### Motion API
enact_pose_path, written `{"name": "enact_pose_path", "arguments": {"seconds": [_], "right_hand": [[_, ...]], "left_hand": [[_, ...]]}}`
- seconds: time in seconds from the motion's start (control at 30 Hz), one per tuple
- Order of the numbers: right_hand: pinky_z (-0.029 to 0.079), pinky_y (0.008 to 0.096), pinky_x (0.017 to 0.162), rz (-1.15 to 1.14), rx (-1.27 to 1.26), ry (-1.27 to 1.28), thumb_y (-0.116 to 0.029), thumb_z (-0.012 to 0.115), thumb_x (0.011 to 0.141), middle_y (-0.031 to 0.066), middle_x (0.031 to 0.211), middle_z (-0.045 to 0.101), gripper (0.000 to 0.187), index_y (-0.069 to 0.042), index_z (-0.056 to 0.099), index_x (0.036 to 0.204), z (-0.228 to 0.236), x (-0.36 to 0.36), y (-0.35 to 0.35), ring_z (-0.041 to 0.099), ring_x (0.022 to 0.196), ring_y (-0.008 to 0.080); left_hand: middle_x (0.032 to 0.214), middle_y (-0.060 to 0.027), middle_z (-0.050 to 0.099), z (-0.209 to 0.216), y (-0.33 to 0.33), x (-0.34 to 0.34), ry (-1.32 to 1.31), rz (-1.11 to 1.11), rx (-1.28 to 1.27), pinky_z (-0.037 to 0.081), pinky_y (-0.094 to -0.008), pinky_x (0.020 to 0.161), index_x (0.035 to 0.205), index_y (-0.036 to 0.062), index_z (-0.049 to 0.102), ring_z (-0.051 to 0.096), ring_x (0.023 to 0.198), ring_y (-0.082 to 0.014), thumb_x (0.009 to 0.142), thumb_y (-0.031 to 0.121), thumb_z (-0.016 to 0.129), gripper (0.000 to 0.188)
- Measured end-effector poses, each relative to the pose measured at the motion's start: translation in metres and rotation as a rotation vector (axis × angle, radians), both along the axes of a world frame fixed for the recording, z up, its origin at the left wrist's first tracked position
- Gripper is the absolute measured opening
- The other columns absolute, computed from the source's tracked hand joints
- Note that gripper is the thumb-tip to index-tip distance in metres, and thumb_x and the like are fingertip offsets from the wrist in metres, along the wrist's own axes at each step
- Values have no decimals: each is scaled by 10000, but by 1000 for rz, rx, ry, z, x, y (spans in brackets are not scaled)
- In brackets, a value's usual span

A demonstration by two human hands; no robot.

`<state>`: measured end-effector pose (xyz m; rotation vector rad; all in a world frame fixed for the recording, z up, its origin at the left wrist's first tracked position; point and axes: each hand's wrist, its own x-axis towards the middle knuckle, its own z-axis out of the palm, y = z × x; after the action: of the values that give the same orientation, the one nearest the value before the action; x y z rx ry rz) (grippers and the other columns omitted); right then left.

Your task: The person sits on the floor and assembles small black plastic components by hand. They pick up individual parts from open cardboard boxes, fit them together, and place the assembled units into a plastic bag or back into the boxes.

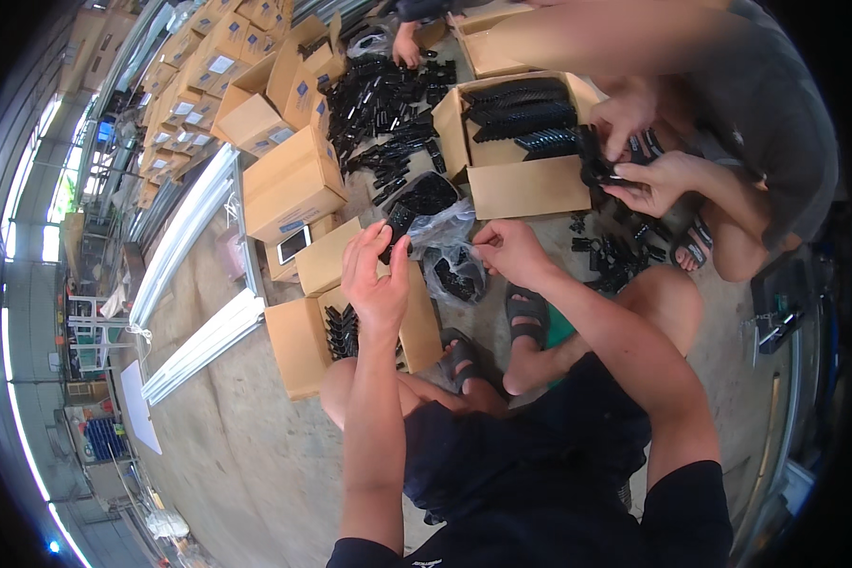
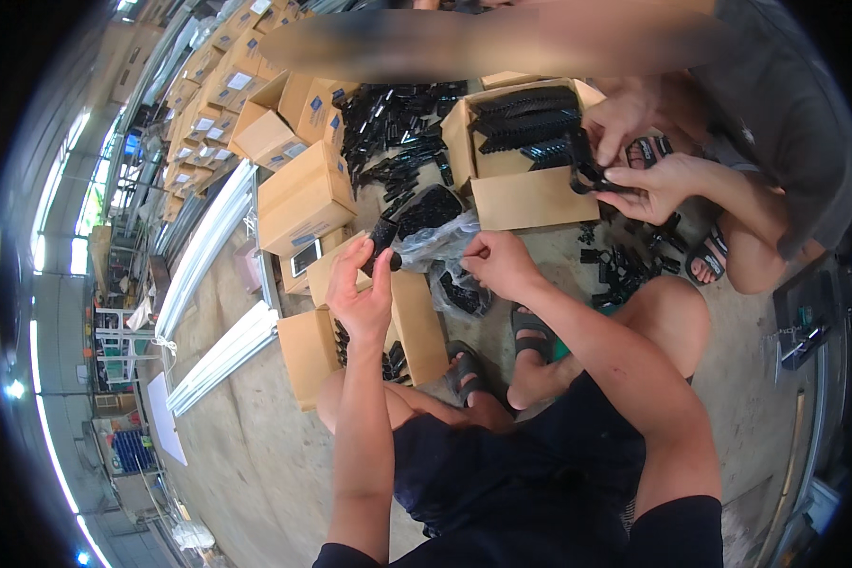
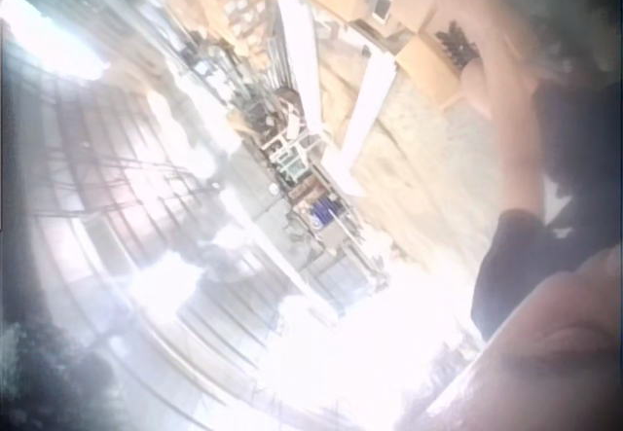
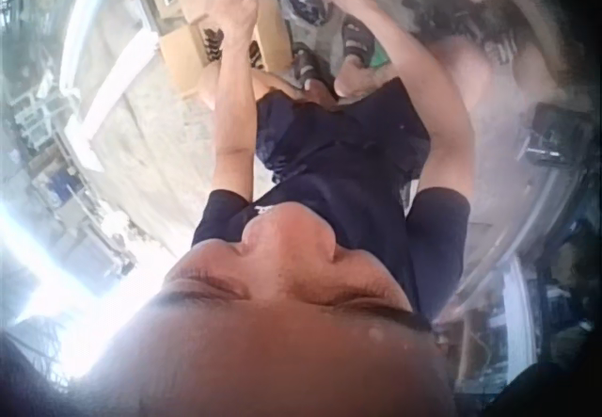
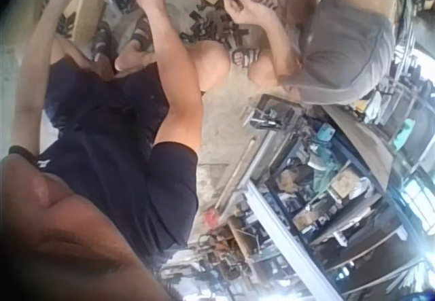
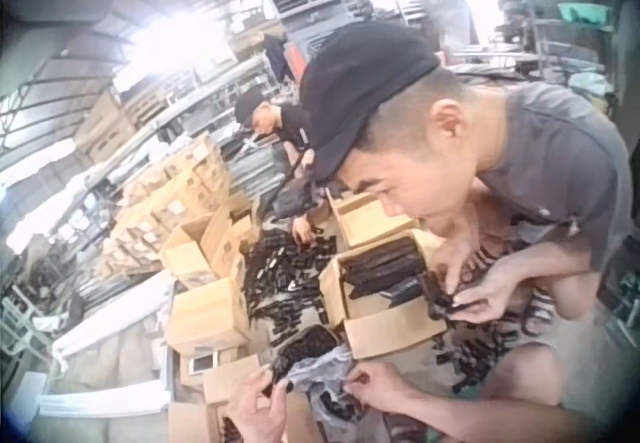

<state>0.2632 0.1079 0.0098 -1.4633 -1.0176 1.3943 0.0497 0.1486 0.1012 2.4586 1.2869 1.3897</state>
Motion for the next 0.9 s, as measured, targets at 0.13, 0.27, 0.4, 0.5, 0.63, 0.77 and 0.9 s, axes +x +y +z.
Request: {"name": "enact_pose_path", "arguments": {"seconds": [0.13, 0.27, 0.4, 0.5, 0.63, 0.77, 0.9], "right_hand": [[563, 264, 596, -76, -8, 344, -90, 739, 927, 49, 829, 684, 141, 11, 683, 1007, 2, 1, -17, 654, 711, 114], [567, 266, 609, -77, -60, 514, -75, 736, 931, 51, 859, 677, 150, 14, 672, 1034, -2, 2, -18, 646, 701, 124], [581, 278, 624, -83, -29, 551, -80, 739, 925, 64, 863, 687, 165, 22, 671, 1035, -3, 2, -20, 663, 714, 138], [591, 290, 640, -110, -26, 608, -56, 727, 924, 82, 870, 685, 177, 37, 661, 1060, 0, -4, -21, 676, 738, 152], [597, 284, 671, -96, 23, 593, -60, 707, 945, 88, 903, 690, 199, 46, 647, 1103, 7, -7, -21, 690, 773, 149], [602, 287, 688, -126, 123, 677, -44, 687, 952, 100, 932, 696, 222, 58, 654, 1146, 18, -6, -17, 692, 781, 158], [584, 281, 678, -182, 111, 699, -21, 691, 937, 93, 934, 701, 219, 60, 674, 1140, 19, -6, -13, 678, 765, 145]], "left_hand": [[1013, -113, 738, -20, 3, -1, -252, 33, -647, 564, -348, 820, 1024, -31, 691, 699, 927, -181, 890, 57, 798, 192], [998, -113, 737, -45, 13, -21, -782, -48, -1364, 562, -357, 827, 1043, 2, 678, 703, 901, -195, 915, 81, 773, 177], [1050, -118, 729, -42, 9, -31, -911, -120, -1491, 533, -371, 918, 1124, 14, 658, 683, 946, -202, 981, 161, 694, 208], [1098, -148, 718, -41, 9, -25, -1004, -219, -1333, 539, -381, 927, 1163, 9, 642, 681, 960, -223, 989, 144, 680, 223], [1110, -170, 709, -37, 5, -10, -1043, -311, -1084, 544, -388, 930, 1174, 2, 622, 687, 963, -243, 997, 97, 661, 204], [1091, -178, 711, -30, -1, 6, -1089, -319, -935, 555, -373, 925, 1160, -19, 597, 700, 964, -236, 985, 18, 660, 190], [1088, -189, 719, -29, -6, 12, -1014, -245, -776, 561, -330, 912, 1160, -47, 587, 703, 961, -211, 975, -8, 666, 205]]}}
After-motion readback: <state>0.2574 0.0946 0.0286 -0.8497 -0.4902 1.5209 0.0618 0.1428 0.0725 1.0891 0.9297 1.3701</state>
